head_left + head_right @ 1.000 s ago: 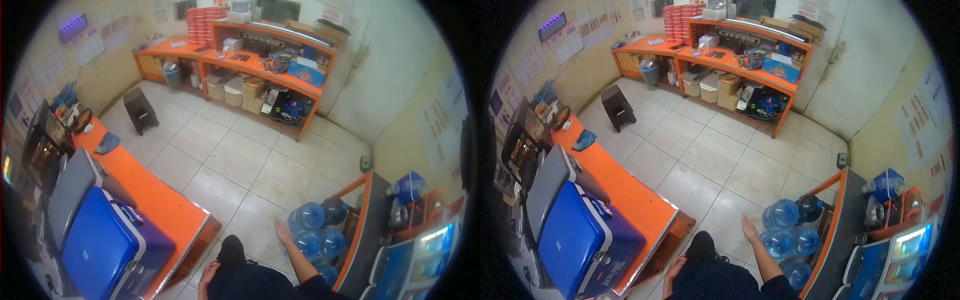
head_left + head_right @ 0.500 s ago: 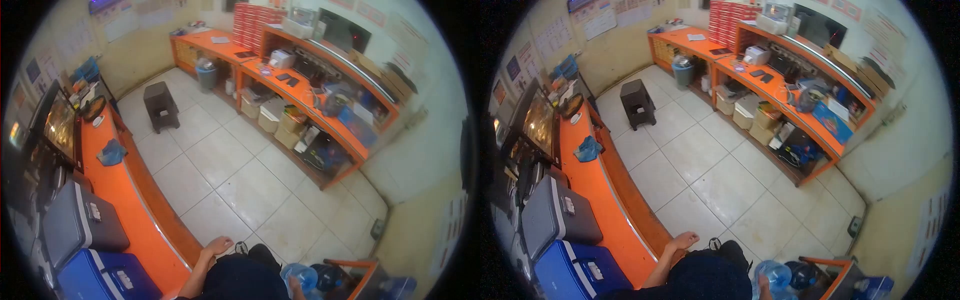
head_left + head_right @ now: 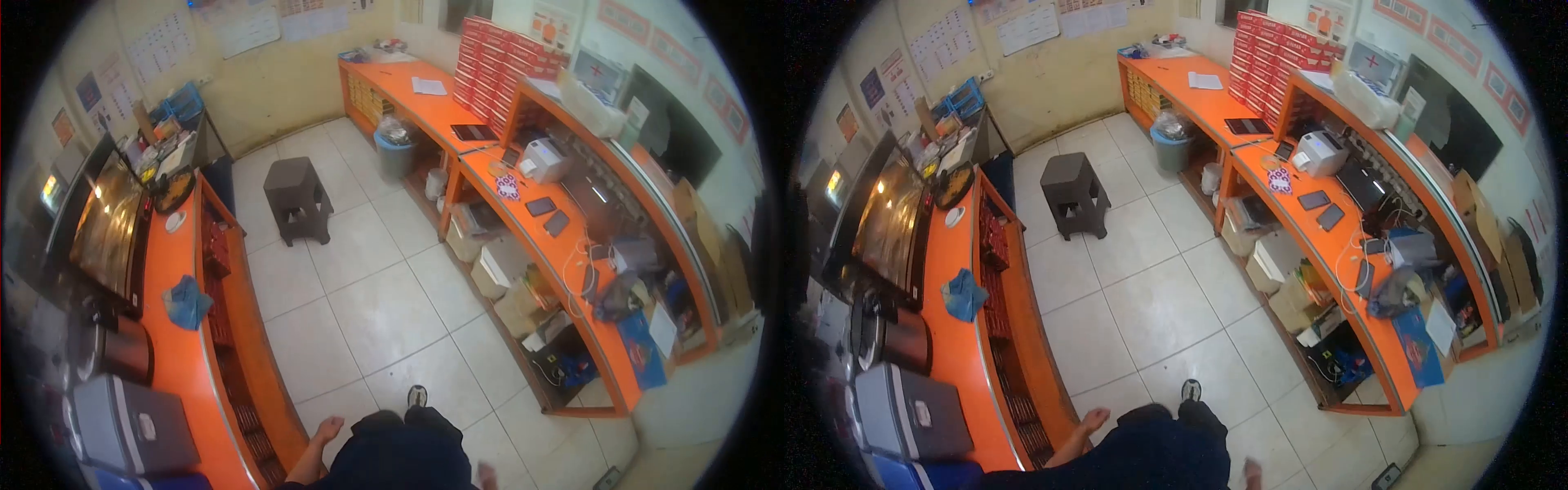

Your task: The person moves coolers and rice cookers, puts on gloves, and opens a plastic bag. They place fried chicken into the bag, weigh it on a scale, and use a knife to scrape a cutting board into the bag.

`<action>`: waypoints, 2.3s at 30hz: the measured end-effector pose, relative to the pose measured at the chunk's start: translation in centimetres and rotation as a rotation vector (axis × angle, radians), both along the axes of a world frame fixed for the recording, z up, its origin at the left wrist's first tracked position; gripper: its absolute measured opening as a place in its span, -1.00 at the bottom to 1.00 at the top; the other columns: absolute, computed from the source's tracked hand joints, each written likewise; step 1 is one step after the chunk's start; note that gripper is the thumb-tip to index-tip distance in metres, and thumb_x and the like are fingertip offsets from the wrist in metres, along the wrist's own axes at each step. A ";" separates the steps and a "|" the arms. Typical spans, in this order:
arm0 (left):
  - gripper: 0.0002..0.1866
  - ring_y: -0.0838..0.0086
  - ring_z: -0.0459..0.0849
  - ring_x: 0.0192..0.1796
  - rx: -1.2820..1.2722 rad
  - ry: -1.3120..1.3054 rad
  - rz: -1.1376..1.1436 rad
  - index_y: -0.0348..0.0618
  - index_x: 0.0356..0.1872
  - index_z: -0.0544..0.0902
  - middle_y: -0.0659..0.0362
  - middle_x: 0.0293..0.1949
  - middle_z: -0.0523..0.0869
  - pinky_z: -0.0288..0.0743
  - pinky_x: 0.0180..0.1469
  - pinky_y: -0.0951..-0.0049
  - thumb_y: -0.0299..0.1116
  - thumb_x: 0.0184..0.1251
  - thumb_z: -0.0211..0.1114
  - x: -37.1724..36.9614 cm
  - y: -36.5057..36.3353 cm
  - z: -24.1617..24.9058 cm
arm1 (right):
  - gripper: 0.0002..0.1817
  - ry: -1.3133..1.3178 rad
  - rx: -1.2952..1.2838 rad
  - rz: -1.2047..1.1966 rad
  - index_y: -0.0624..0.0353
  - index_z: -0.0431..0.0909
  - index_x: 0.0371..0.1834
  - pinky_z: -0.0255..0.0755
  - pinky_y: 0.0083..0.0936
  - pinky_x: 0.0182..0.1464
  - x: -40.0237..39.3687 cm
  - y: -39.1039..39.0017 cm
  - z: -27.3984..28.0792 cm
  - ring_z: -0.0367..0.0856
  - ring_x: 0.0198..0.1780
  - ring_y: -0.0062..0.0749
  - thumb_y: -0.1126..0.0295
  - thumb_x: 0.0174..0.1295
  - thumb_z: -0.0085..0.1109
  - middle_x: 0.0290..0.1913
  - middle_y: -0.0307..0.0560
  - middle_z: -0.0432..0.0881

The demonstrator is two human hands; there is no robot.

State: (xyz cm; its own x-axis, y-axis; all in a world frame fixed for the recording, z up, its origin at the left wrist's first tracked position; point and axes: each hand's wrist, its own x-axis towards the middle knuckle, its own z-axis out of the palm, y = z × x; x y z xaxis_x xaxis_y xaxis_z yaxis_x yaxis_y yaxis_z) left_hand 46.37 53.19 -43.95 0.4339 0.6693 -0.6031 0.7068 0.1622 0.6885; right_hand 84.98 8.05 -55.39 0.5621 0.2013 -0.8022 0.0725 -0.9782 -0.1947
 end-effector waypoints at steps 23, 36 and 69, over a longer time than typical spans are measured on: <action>-0.71 0.58 0.58 -0.19 -0.051 -0.255 0.186 -0.14 0.01 0.61 0.26 -0.21 0.69 0.41 -0.18 0.54 -0.17 0.50 0.14 33.0 76.2 -3.1 | -0.61 -0.389 0.442 0.313 0.14 0.63 0.11 0.46 -0.32 0.22 33.8 75.4 8.7 0.64 0.12 -0.17 0.22 0.42 -0.11 0.02 0.04 0.71; -0.31 0.46 0.58 0.10 -0.473 -0.115 -0.039 0.04 0.41 0.37 0.18 0.26 0.54 0.46 0.02 0.37 0.22 0.41 0.14 54.3 108.2 3.3 | -0.59 -0.190 0.701 -0.114 0.10 0.63 0.13 0.44 -0.29 0.22 57.7 125.6 18.6 0.62 0.15 -0.07 0.11 0.41 0.00 0.08 0.07 0.68; -0.66 0.46 0.65 -0.14 0.104 -0.287 -0.101 -0.27 0.04 0.64 0.08 -0.03 0.66 0.58 -0.12 0.43 -0.29 0.34 0.30 136.4 230.2 16.2 | -0.76 -0.407 0.939 -0.913 0.31 0.62 0.01 0.49 -0.56 -0.06 74.5 220.8 21.3 0.60 -0.16 -0.52 0.40 0.45 0.07 -0.22 -0.14 0.67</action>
State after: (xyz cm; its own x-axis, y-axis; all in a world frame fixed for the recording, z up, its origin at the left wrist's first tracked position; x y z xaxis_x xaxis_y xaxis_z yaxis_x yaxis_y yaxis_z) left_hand 182.80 283.34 -27.77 0.6441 0.6654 -0.3774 0.4903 0.0196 0.8713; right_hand 159.47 228.80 -34.06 0.9479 0.0069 -0.3185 -0.3092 -0.2219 -0.9248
